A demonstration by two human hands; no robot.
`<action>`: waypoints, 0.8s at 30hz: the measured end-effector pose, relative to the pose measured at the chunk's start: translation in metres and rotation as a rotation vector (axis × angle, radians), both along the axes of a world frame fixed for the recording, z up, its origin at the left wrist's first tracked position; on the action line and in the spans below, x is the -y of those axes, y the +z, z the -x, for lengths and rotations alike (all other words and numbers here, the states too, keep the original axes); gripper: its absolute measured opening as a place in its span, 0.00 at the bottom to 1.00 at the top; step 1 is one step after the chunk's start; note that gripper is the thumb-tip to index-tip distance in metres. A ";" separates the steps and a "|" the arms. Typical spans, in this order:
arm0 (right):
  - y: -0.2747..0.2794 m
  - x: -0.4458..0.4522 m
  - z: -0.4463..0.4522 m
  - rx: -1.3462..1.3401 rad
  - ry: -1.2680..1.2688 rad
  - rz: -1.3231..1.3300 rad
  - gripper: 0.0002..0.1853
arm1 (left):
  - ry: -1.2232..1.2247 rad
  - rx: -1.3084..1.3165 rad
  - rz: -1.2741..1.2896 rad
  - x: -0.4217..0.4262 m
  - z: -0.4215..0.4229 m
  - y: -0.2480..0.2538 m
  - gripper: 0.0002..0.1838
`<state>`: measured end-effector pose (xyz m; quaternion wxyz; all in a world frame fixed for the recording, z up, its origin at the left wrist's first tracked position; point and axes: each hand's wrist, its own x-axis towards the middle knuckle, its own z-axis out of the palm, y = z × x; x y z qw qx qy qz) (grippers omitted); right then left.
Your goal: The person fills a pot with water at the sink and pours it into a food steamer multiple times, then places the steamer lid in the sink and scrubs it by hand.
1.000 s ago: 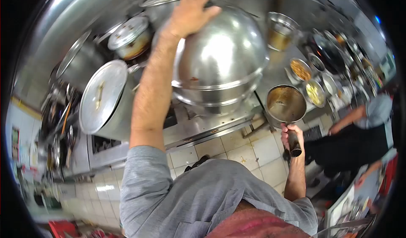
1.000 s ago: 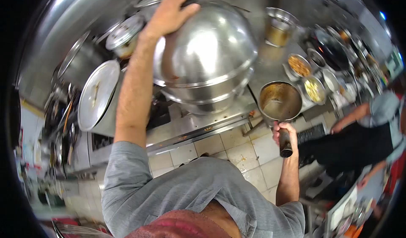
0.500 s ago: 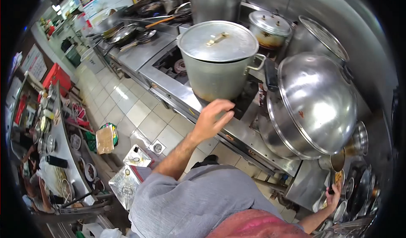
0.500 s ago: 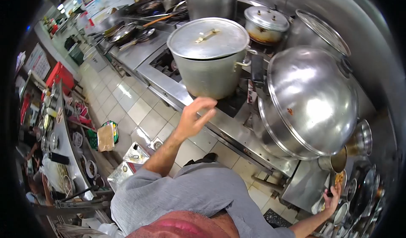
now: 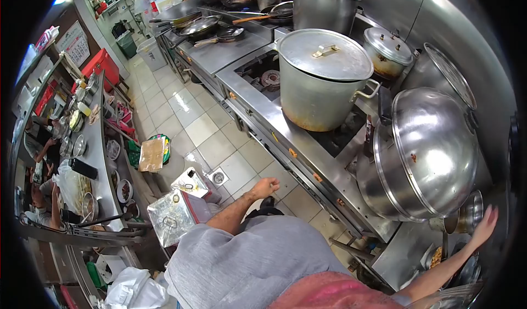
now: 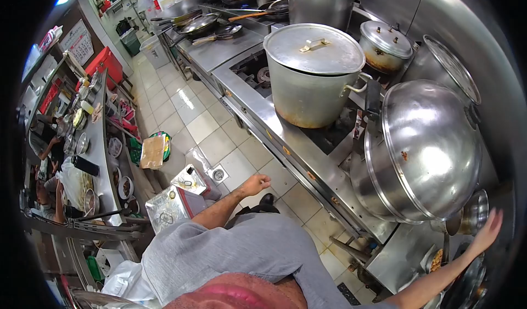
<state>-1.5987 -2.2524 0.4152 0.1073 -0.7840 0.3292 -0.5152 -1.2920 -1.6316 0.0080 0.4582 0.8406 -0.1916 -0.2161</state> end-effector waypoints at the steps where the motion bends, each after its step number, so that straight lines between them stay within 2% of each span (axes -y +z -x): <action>1: 0.024 -0.013 -0.033 0.000 0.164 0.070 0.25 | 0.012 0.005 -0.042 -0.010 -0.003 -0.023 0.15; 2: 0.048 -0.025 -0.066 -0.072 0.272 0.067 0.23 | 0.016 0.004 -0.038 -0.021 -0.005 -0.049 0.15; 3: 0.065 -0.028 -0.095 -0.175 0.282 0.093 0.24 | 0.012 -0.011 -0.150 -0.035 -0.008 -0.075 0.17; 5: 0.097 -0.043 -0.151 -0.435 0.176 0.112 0.25 | 0.013 -0.129 -0.359 -0.063 -0.003 -0.094 0.18; 7: 0.095 -0.009 -0.200 -0.448 0.239 0.152 0.25 | -0.052 -0.156 -0.574 -0.093 0.003 -0.130 0.19; 9: 0.103 -0.024 -0.228 -0.461 0.303 0.190 0.26 | -0.020 -0.211 -0.532 -0.116 0.017 -0.129 0.22; 10: 0.116 -0.065 -0.235 -0.626 0.279 -0.071 0.22 | -0.016 -0.164 -0.513 -0.131 0.019 -0.155 0.24; 11: 0.124 -0.094 -0.244 -0.782 0.249 -0.336 0.18 | 0.071 -0.195 -0.461 -0.143 0.024 -0.158 0.22; 12: 0.120 -0.078 -0.252 -0.783 0.253 -0.327 0.18 | 0.138 -0.257 -0.426 -0.156 0.027 -0.161 0.21; 14: 0.107 -0.026 -0.264 -0.714 0.290 -0.481 0.09 | 0.213 -0.331 -0.379 -0.180 0.029 -0.162 0.20; 16: 0.109 -0.038 -0.273 -0.840 0.145 -0.351 0.06 | 0.318 -0.445 -0.432 -0.205 0.030 -0.161 0.19; 18: 0.101 0.001 -0.269 -0.761 0.193 -0.317 0.05 | 0.325 -0.370 -0.479 -0.227 0.023 -0.168 0.19; 19: 0.104 -0.017 -0.265 -0.682 0.185 -0.337 0.05 | 0.329 -0.288 -0.527 -0.235 0.020 -0.172 0.19; 22: 0.113 0.056 -0.251 -0.539 0.403 -0.241 0.02 | 0.296 -0.314 -0.484 -0.254 -0.010 -0.173 0.19; 23: 0.134 0.022 -0.251 -0.562 0.365 -0.343 0.03 | 0.245 -0.306 -0.492 -0.263 -0.022 -0.174 0.19; 24: 0.154 -0.009 -0.256 -0.569 0.331 -0.301 0.05 | 0.248 -0.284 -0.494 -0.269 -0.034 -0.174 0.19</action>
